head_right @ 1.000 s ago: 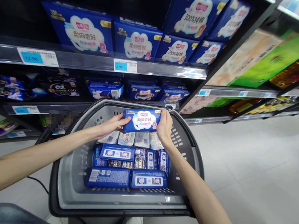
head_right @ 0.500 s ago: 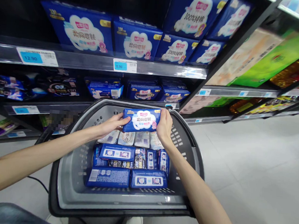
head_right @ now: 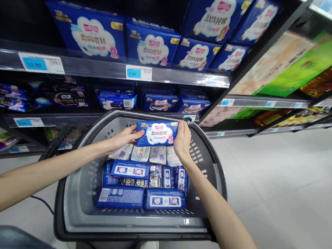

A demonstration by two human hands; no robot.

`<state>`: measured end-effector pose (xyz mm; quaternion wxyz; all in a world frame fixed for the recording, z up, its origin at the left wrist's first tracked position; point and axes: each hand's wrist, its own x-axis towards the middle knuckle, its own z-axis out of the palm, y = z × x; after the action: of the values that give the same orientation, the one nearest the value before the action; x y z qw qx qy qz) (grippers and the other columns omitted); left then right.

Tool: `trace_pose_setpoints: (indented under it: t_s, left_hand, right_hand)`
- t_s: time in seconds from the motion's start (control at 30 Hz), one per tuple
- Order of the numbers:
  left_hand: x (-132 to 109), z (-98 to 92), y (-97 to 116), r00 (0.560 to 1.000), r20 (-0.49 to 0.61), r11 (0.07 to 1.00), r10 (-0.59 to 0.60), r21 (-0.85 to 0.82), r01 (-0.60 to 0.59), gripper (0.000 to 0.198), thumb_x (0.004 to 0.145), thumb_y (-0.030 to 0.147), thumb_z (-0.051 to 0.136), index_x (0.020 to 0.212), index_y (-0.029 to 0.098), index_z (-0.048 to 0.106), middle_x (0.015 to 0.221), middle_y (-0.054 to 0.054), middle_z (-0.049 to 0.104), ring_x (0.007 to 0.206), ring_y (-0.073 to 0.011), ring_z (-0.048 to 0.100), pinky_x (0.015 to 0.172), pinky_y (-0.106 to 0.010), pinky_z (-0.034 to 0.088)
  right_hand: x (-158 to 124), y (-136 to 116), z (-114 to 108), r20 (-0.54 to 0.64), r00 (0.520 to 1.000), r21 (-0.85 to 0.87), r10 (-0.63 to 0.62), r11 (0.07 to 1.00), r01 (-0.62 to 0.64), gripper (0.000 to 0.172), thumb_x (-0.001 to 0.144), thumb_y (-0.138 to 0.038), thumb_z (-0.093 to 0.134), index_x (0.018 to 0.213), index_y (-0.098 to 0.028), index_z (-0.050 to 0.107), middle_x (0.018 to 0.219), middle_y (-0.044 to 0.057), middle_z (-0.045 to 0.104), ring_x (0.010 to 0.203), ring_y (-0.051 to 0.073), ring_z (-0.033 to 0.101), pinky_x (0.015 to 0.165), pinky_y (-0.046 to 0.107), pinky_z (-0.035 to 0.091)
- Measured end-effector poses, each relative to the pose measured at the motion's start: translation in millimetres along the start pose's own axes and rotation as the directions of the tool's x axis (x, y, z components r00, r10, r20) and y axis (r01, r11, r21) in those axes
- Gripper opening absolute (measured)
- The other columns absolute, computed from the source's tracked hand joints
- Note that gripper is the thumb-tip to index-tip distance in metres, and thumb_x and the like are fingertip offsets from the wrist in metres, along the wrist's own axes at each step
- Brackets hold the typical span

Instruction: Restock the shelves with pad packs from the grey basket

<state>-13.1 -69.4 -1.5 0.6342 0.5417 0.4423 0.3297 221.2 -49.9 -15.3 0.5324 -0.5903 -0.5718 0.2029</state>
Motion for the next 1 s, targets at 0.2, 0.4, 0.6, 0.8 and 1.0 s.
trace_pose_setpoints:
  t_s: [0.2,0.4,0.6,0.8,1.0]
  left_hand:
    - [4.2,-1.9,-5.0,0.997,-0.046,0.998,0.061,-0.015,-0.062,0.064,0.084,0.054,0.070,0.134,0.017,0.056,0.135,-0.015,0.062,0.118,-0.0313,0.061,0.090,-0.043,0.054]
    - [10.5,-7.6,-9.0,0.972,-0.158,0.984,0.176,-0.001,-0.179,0.061,0.085,0.055,0.068,0.131,0.018,0.057,0.138,-0.012,0.062,0.123,-0.0307,0.060,0.097,-0.041,0.052]
    - [4.6,-5.8,-4.0,0.914,-0.194,0.930,0.356,0.174,-0.325,0.061,0.087,0.055,0.064,0.135,0.018,0.052,0.132,-0.010,0.064,0.123,-0.0309,0.059,0.105,-0.043,0.047]
    - [-0.7,-5.0,-3.7,0.868,-0.146,0.782,0.475,0.521,-0.341,0.062,0.087,0.043,0.065,0.141,0.019,0.046,0.134,-0.009,0.062,0.122,-0.0316,0.057,0.110,-0.044,0.041]
    - [-2.9,-3.0,-4.2,0.790,0.026,0.608,0.612,0.624,-0.491,0.053,0.088,0.025,0.058,0.140,0.022,0.050,0.142,-0.008,0.055,0.132,-0.0276,0.049,0.115,-0.042,0.035]
  right_hand:
    - [-1.0,2.0,-2.4,0.083,0.997,-0.002,0.004,1.000,-0.004,0.050,0.100,-0.063,0.028,0.106,-0.028,0.064,0.109,0.006,0.068,0.105,0.026,0.060,0.096,0.042,0.042]
    - [2.7,1.9,-6.2,0.249,0.965,0.078,-0.088,0.994,0.070,0.054,0.098,-0.065,0.038,0.137,-0.031,0.052,0.140,0.007,0.059,0.130,0.027,0.052,0.112,0.047,0.038]
    - [16.6,-6.0,-29.0,0.432,0.884,0.222,-0.179,0.971,0.088,0.073,0.089,-0.064,0.059,0.150,-0.030,0.037,0.134,0.009,0.063,0.121,0.029,0.061,0.100,0.047,0.051]
    - [29.2,-4.5,-55.2,0.480,0.844,0.193,-0.238,0.968,0.163,0.098,0.064,-0.047,0.088,0.149,-0.029,0.042,0.117,0.009,0.070,0.102,0.030,0.068,0.080,0.043,0.058]
    - [29.6,1.8,-50.6,0.420,0.840,0.038,-0.342,0.932,0.360,0.054,0.065,-0.023,0.079,0.118,-0.023,0.068,0.115,0.007,0.072,0.102,0.029,0.068,0.079,0.041,0.057]
